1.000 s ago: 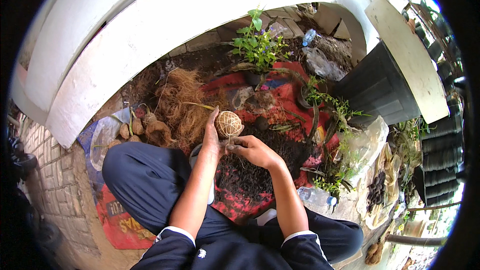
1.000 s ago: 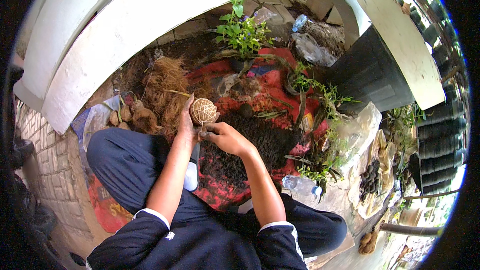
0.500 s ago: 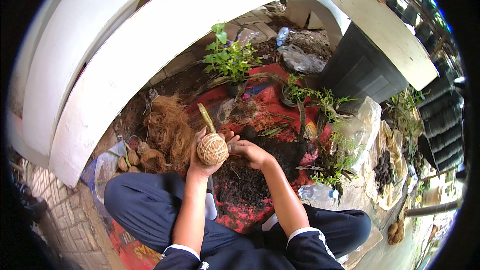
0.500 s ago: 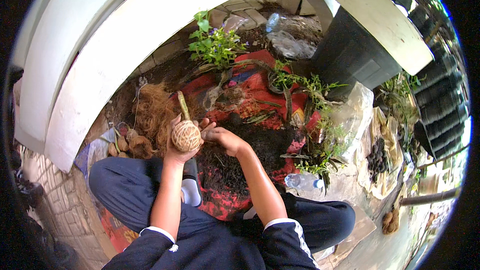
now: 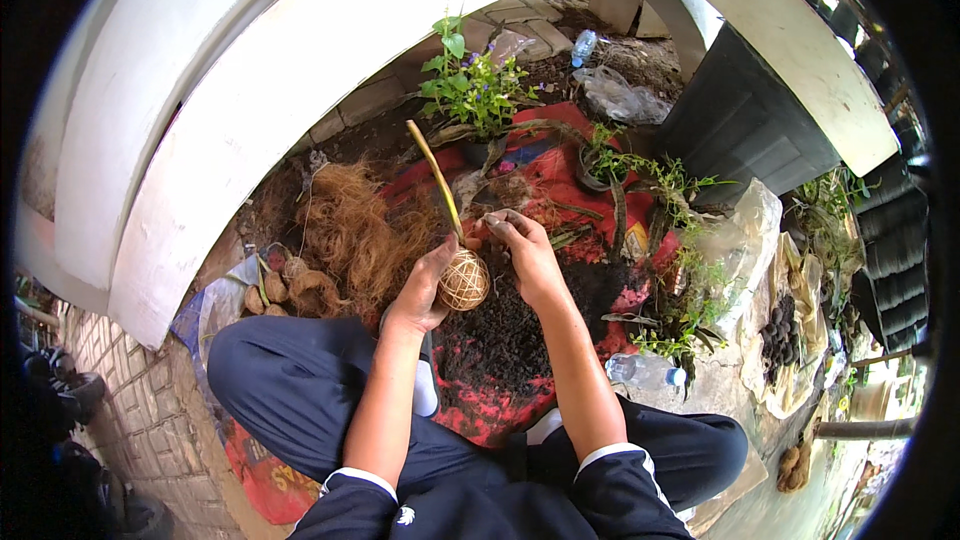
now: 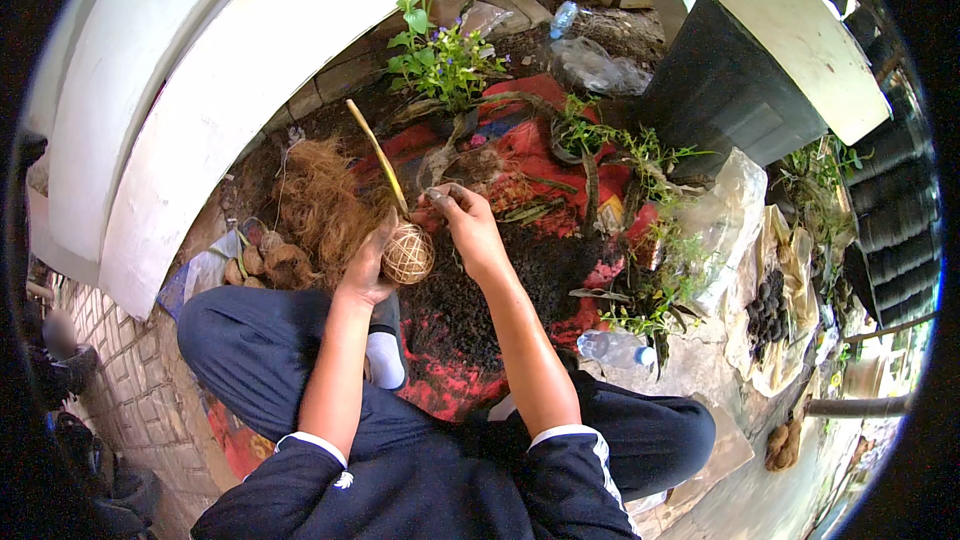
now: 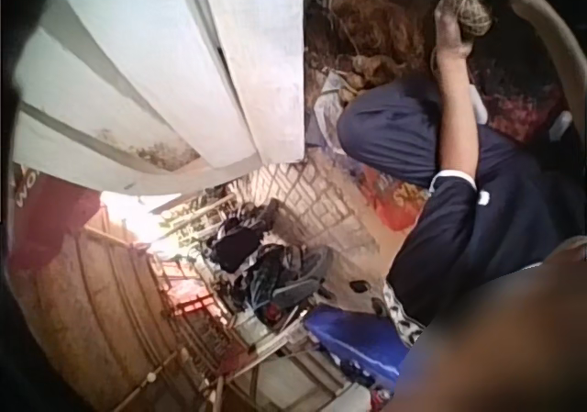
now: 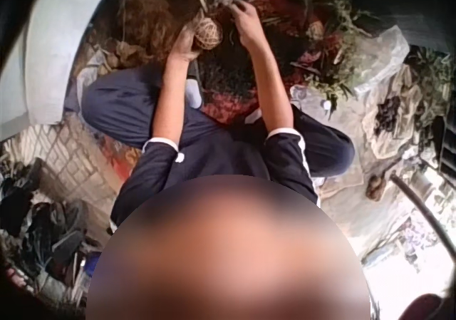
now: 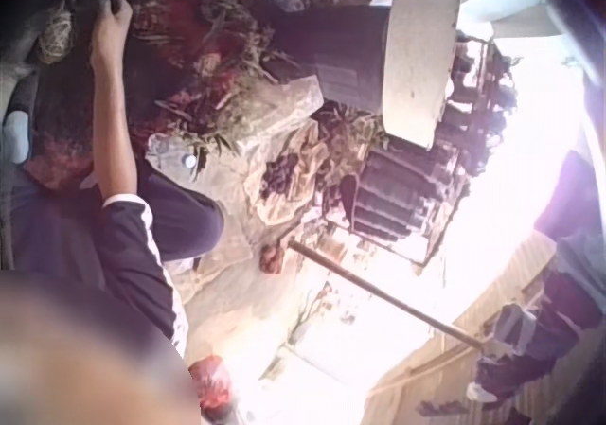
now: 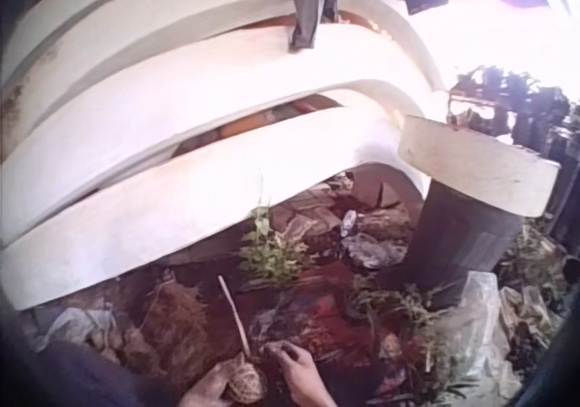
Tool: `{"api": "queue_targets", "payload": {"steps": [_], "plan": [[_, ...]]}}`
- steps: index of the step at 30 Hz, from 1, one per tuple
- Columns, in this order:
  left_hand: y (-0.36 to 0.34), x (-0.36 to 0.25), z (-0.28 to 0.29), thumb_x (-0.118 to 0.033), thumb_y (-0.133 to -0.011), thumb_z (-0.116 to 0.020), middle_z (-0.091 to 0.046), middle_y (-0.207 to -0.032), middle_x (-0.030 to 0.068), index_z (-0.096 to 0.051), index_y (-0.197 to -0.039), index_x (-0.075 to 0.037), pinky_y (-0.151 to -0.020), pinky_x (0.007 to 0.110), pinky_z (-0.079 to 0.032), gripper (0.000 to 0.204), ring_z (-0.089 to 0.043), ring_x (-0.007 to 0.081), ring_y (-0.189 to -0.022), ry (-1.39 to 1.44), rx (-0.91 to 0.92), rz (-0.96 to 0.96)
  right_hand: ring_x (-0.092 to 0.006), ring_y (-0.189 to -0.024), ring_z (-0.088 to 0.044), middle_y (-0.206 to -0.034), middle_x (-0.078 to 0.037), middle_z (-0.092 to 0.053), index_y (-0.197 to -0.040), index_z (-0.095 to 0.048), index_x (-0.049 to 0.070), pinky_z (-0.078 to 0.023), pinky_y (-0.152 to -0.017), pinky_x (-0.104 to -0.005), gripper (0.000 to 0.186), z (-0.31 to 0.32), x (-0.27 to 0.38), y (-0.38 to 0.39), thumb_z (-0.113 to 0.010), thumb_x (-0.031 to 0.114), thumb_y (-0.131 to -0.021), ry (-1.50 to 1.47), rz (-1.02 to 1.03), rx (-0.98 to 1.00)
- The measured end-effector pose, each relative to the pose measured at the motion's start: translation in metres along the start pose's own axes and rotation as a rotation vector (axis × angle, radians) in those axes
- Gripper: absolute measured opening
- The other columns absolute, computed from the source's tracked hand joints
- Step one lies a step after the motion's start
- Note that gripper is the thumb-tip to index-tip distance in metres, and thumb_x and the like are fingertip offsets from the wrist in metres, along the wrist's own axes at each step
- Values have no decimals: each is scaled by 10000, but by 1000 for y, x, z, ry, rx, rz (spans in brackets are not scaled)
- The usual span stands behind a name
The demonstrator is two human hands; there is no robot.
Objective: The person sits on a mat and wraps a coconut with a sprout using coconut fiber and twine. They first pack fiber around the base of the sprout, then tie the bundle with twine, adjusting the wrap to secure it.
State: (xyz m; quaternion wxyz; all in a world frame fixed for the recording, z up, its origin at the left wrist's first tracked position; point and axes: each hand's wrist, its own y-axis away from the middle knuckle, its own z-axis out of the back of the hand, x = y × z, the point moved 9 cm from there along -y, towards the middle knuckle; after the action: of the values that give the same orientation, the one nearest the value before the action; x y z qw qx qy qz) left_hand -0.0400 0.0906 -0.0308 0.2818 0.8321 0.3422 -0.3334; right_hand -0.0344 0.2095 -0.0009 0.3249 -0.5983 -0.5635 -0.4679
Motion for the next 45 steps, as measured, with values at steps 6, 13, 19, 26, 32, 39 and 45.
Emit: {"api": "queue_targets", "payload": {"steps": [6,13,19,26,32,39,45], "plan": [[-4,4,4,-436,-892,-561,-634,-933,30,-589,-1080,-72,-721,328,-537,410,-625,150,-837,332,-68,27,-82,-795,-557,-884,-11,-635,-964,-619,-5,-447,-741,-241,185,-13,0,8,-529,151,-924,46,-45,58],[-3,0,20,-400,-877,-599,-624,-870,42,-584,-1040,-67,-648,311,-544,371,-628,138,-721,248,-99,-39,-73,-705,-502,-847,5,-604,-964,-616,20,-418,-646,-232,163,-4,-11,6,-506,135,-931,-111,-126,-9],[-3,-8,6,-453,-919,-494,-630,-896,101,-583,-1063,-8,-651,353,-570,477,-664,254,-816,219,82,-125,-62,-505,-283,-597,64,-303,-937,-551,70,-228,-461,-225,151,13,-35,2,-453,184,-933,-422,-283,-218],[-9,-2,18,-434,-911,-496,-641,-958,125,-605,-1006,-22,-714,395,-567,437,-659,266,-862,394,-13,-54,-89,-587,-396,-689,48,-439,-952,-591,76,-311,-528,-258,159,19,-42,-2,-498,199,-916,-418,-273,-117],[-6,-1,23,-338,-876,-559,-648,-923,89,-607,-983,-37,-753,335,-541,322,-647,212,-857,352,-93,-60,-63,-539,-327,-628,62,-326,-959,-568,66,-260,-483,-222,149,15,-33,0,-477,178,-920,-289,-226,-177],[-8,0,26,-203,-807,-589,-582,-849,36,-546,-989,-68,-660,292,-534,231,-604,141,-737,92,-93,-100,-58,-546,-329,-643,63,-335,-969,-570,54,-259,-489,-221,153,0,-19,7,-487,170,-914,-275,-197,-107],[-6,6,22,-339,-836,-575,-586,-870,35,-570,-1016,-62,-670,297,-533,331,-614,146,-755,113,-115,-32,-60,-542,-318,-631,63,-321,-966,-567,51,-253,-488,-222,147,9,-28,3,-473,153,-916,-295,-220,-176]]}}
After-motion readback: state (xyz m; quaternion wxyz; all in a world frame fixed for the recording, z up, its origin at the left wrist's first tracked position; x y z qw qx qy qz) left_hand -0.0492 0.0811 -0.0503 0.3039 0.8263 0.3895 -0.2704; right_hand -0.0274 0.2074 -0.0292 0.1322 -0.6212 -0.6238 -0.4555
